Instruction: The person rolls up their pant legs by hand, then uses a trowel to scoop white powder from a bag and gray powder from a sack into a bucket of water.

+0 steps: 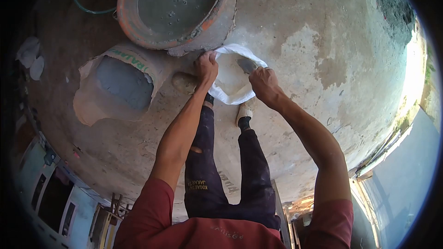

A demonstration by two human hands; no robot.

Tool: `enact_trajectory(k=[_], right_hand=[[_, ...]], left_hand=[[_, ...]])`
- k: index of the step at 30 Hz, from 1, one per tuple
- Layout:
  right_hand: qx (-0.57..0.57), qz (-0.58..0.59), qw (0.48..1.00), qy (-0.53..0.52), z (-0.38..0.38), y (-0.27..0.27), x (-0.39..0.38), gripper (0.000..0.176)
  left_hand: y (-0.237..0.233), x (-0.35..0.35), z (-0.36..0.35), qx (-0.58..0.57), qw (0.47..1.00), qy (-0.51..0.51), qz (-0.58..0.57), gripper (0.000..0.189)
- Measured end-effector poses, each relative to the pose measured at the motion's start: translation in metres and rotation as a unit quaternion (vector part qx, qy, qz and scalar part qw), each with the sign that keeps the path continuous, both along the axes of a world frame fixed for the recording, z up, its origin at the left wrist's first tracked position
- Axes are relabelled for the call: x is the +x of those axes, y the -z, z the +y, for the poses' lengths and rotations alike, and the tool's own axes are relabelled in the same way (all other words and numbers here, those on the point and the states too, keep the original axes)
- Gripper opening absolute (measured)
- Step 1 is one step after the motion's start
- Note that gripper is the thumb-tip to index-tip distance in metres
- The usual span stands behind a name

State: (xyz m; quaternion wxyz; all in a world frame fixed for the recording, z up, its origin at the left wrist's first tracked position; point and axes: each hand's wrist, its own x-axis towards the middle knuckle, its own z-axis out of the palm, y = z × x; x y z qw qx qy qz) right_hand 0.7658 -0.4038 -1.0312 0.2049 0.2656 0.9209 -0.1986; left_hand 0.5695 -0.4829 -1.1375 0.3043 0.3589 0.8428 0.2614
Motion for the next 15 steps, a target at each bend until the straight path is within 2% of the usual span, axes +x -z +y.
enact_trajectory(k=[4, 6, 7, 9, 10, 12, 13, 15], right_hand=[[-0.024, -0.039, 0.998, 0.048, 0.0, 0.027, 0.015, 0.008], [-0.043, -0.051, 0.995, 0.077, -0.011, 0.041, 0.021, 0.008], [-0.042, -0.042, 0.994, 0.095, -0.015, 0.049, 0.022, 0.008], [-0.041, -0.032, 0.992, 0.114, -0.018, 0.056, 0.018, 0.008], [-0.038, -0.024, 0.99, 0.13, -0.019, 0.058, 0.016, 0.007], [-0.035, -0.018, 0.988, 0.148, -0.018, 0.061, 0.013, 0.007], [-0.05, -0.043, 0.989, 0.133, -0.014, 0.061, 0.007, 0.008], [-0.065, -0.068, 0.989, 0.117, -0.002, 0.06, -0.008, 0.008]], left_hand=[[-0.01, 0.007, 0.003, 0.005, 1.0, -0.028, 0.004, 0.017], [-0.016, 0.01, -0.006, 0.099, 0.989, -0.108, -0.039, 0.032], [-0.021, 0.012, -0.014, 0.098, 0.989, -0.106, -0.037, 0.032], [-0.028, 0.025, -0.039, 0.019, 0.98, -0.19, 0.049, 0.065], [-0.03, 0.032, -0.052, 0.018, 0.981, -0.188, 0.05, 0.065], [-0.027, 0.052, -0.08, -0.162, 0.951, -0.257, -0.06, 0.087], [-0.025, 0.062, -0.091, -0.162, 0.951, -0.256, -0.06, 0.087], [-0.019, 0.079, -0.106, -0.312, 0.903, -0.211, -0.207, 0.079]])
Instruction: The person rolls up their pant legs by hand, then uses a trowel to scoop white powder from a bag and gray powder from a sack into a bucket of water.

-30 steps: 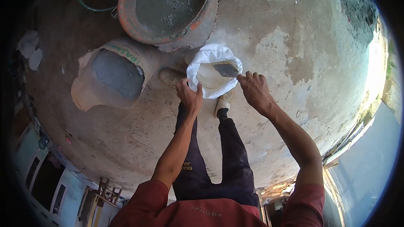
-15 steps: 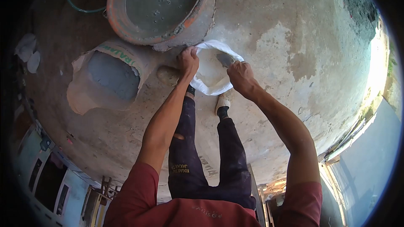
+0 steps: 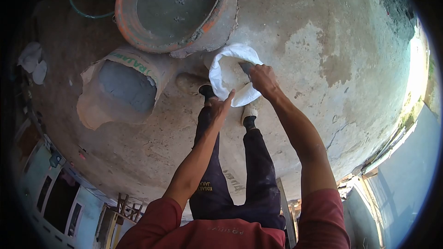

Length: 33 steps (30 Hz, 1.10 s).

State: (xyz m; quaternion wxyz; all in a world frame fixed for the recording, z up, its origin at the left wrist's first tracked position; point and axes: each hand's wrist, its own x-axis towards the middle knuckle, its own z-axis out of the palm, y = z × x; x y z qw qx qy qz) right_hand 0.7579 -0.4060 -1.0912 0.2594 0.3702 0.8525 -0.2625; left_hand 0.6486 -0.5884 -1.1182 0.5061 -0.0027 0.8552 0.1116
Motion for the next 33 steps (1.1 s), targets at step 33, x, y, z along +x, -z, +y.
enact_trajectory(k=[33], right_hand=[[-0.044, 0.081, 0.945, 0.313, -0.088, 0.042, 0.017, 0.043]], left_hand=[[-0.009, 0.001, -0.04, 0.202, 0.955, 0.212, 0.048, 0.062]])
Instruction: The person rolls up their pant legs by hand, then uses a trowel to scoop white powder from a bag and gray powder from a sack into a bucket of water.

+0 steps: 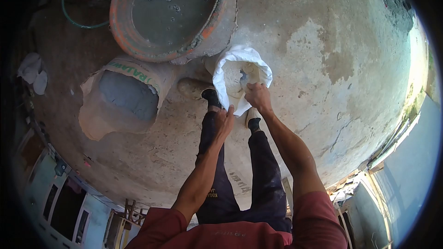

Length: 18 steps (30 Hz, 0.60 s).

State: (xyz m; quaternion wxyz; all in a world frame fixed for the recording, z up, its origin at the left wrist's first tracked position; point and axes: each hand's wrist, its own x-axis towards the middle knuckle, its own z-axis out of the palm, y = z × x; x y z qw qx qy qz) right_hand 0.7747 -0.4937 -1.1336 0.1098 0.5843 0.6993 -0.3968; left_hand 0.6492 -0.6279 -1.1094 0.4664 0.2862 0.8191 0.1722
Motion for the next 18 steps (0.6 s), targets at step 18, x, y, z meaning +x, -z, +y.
enact_trajectory(k=[18], right_hand=[[-0.03, 0.083, 0.99, 0.114, -0.025, 0.025, -0.003, 0.048]], left_hand=[[-0.001, -0.066, 0.059, -0.074, 0.99, 0.009, 0.116, 0.048]])
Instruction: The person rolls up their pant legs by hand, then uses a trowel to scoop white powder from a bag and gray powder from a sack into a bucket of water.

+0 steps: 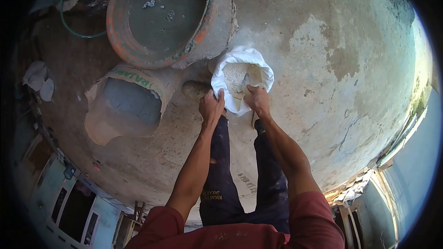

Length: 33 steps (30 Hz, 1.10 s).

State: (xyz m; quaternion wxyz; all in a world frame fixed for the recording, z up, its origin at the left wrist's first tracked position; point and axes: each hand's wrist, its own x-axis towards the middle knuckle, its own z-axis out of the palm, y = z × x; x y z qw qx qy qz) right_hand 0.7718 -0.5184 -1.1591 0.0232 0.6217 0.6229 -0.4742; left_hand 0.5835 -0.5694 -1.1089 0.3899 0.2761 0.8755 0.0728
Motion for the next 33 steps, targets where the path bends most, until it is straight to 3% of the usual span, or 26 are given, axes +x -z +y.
enact_trajectory(k=[1, 2, 10, 21, 29, 33], right_hand=[[-0.001, 0.0, 1.0, -0.001, -0.004, -0.003, 0.002, 0.048], [0.006, 0.021, 1.0, 0.023, -0.007, -0.007, 0.003, 0.048], [0.012, 0.006, 1.0, 0.014, 0.014, -0.008, -0.006, 0.051], [-0.008, 0.113, 0.992, 0.056, 0.01, -0.006, 0.023, 0.053], [-0.03, 0.142, 0.988, 0.047, 0.024, -0.015, 0.036, 0.053], [-0.049, 0.145, 0.987, 0.042, 0.033, -0.035, 0.042, 0.051]], left_hand=[[0.011, -0.001, -0.004, 0.027, 0.997, 0.065, 0.023, 0.041], [0.0, -0.003, 0.004, 0.036, 0.997, 0.068, 0.027, 0.03], [-0.02, -0.008, 0.0, 0.092, 0.992, 0.069, 0.043, 0.028], [-0.018, -0.019, -0.009, 0.128, 0.991, 0.028, -0.014, 0.04], [-0.038, 0.002, -0.038, 0.193, 0.968, -0.128, -0.1, 0.042], [-0.041, 0.021, -0.099, 0.164, 0.958, -0.191, -0.139, 0.041]])
